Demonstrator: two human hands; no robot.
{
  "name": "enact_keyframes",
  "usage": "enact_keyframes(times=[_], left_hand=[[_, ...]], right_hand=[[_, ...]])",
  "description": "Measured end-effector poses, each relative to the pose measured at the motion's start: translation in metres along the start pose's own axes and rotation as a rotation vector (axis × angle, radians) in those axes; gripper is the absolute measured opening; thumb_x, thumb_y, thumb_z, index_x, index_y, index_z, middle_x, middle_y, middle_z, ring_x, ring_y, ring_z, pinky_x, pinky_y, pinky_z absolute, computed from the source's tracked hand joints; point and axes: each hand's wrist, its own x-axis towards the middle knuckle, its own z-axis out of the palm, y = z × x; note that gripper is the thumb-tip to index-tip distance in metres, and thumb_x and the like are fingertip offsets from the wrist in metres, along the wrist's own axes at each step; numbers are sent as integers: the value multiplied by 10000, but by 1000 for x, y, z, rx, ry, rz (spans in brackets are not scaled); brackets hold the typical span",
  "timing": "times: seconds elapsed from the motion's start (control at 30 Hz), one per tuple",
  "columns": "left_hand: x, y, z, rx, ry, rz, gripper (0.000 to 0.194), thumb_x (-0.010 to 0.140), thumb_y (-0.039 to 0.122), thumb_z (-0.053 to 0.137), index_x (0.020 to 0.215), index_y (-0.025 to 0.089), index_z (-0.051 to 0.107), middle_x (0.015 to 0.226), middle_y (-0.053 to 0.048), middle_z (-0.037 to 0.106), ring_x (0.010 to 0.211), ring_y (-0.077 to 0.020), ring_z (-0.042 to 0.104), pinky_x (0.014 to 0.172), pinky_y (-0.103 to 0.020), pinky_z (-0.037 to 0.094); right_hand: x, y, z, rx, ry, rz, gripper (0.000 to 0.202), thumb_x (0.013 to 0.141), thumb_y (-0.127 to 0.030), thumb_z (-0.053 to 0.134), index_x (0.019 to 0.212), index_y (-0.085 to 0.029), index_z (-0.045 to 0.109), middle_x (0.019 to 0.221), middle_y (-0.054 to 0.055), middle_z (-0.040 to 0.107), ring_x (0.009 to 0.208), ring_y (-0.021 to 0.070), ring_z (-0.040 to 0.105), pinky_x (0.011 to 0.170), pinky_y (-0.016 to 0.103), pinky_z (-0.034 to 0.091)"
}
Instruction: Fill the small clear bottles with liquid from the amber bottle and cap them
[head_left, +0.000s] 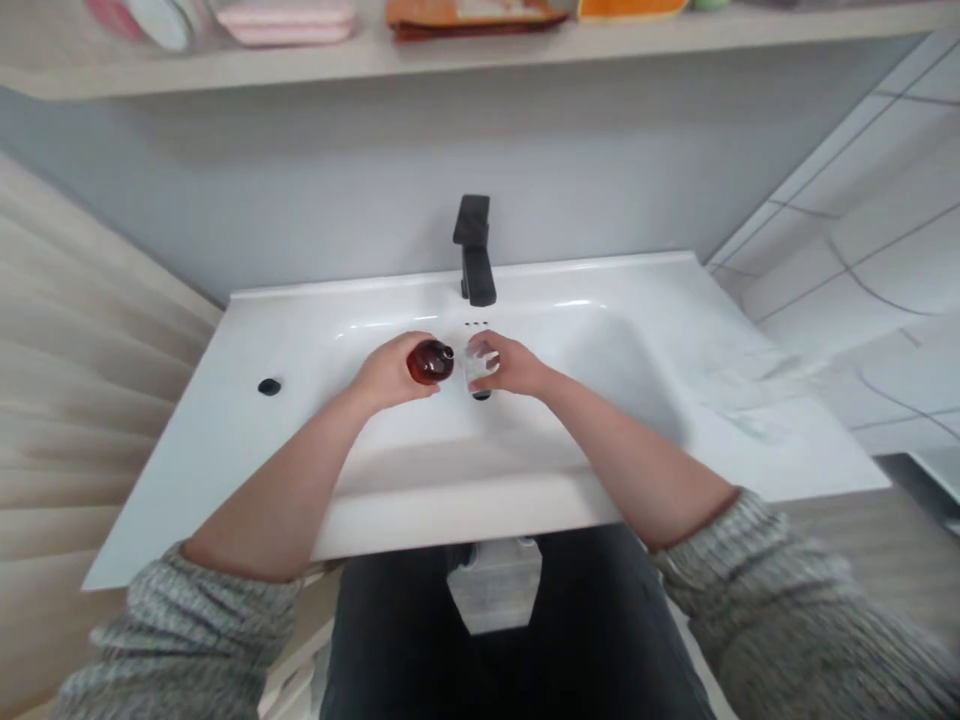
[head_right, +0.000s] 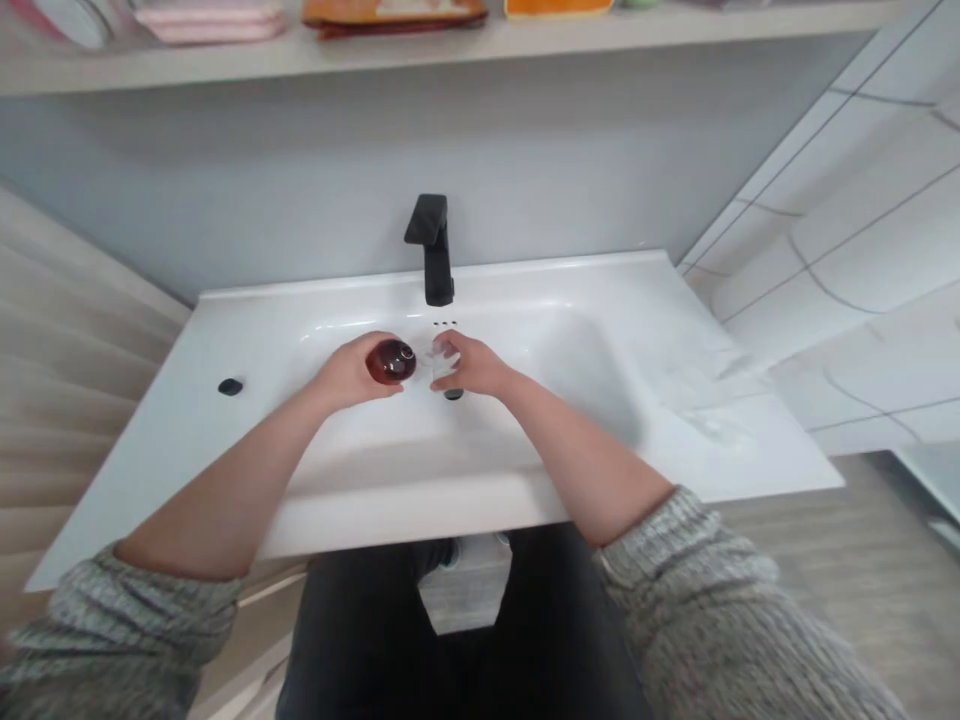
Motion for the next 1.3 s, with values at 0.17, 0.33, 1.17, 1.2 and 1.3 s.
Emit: enact_keyframes(times=[0.17, 0.33, 1.17, 1.2, 1.3], left_hand=[[1, 2, 0, 46, -1, 20, 732, 649, 330, 872, 1353, 276, 679, 1363, -58, 738, 1250, -330, 713, 1122, -449, 552], [3, 3, -3, 112, -20, 20, 703, 642, 310, 863, 1326, 287, 701, 1340, -59, 748, 1228, -338, 712, 1114, -455, 550], [4, 12, -4, 320, -38, 11, 713, 681, 312, 833, 1381, 336, 702, 1343, -62, 746, 1260, -374, 677, 1092, -489, 508], [4, 12, -4, 325, -38, 9, 719, 681, 309, 833, 1388, 336, 701, 1348, -63, 744, 1261, -377, 674, 1093, -492, 504], [3, 14, -5, 338, -44, 3, 727, 682, 300, 835, 1396, 330, 702, 1354, -71, 739, 1266, -385, 668, 1089, -497, 495]], right_hand=[[0, 0, -1, -13, -8, 28, 741, 559, -368, 1001, 1214, -264, 670, 1239, 54, 737, 1105, 258, 669, 874, 388, 583], [0, 2, 0, -13, -20, 17, 737, 554, -361, 996, 1211, -263, 677, 1239, 49, 742, 1113, 257, 671, 888, 387, 581], [0, 2, -1, -96, -28, 4, 734, 552, -311, 1004, 1218, -270, 698, 1220, 33, 757, 1077, 260, 685, 993, 426, 562], [0, 3, -1, -99, -27, 3, 731, 552, -311, 1003, 1215, -270, 698, 1218, 32, 757, 1076, 259, 685, 991, 425, 562], [0, 4, 0, -105, -33, 0, 729, 558, -320, 1003, 1218, -269, 696, 1227, 34, 756, 1085, 260, 684, 983, 419, 562]])
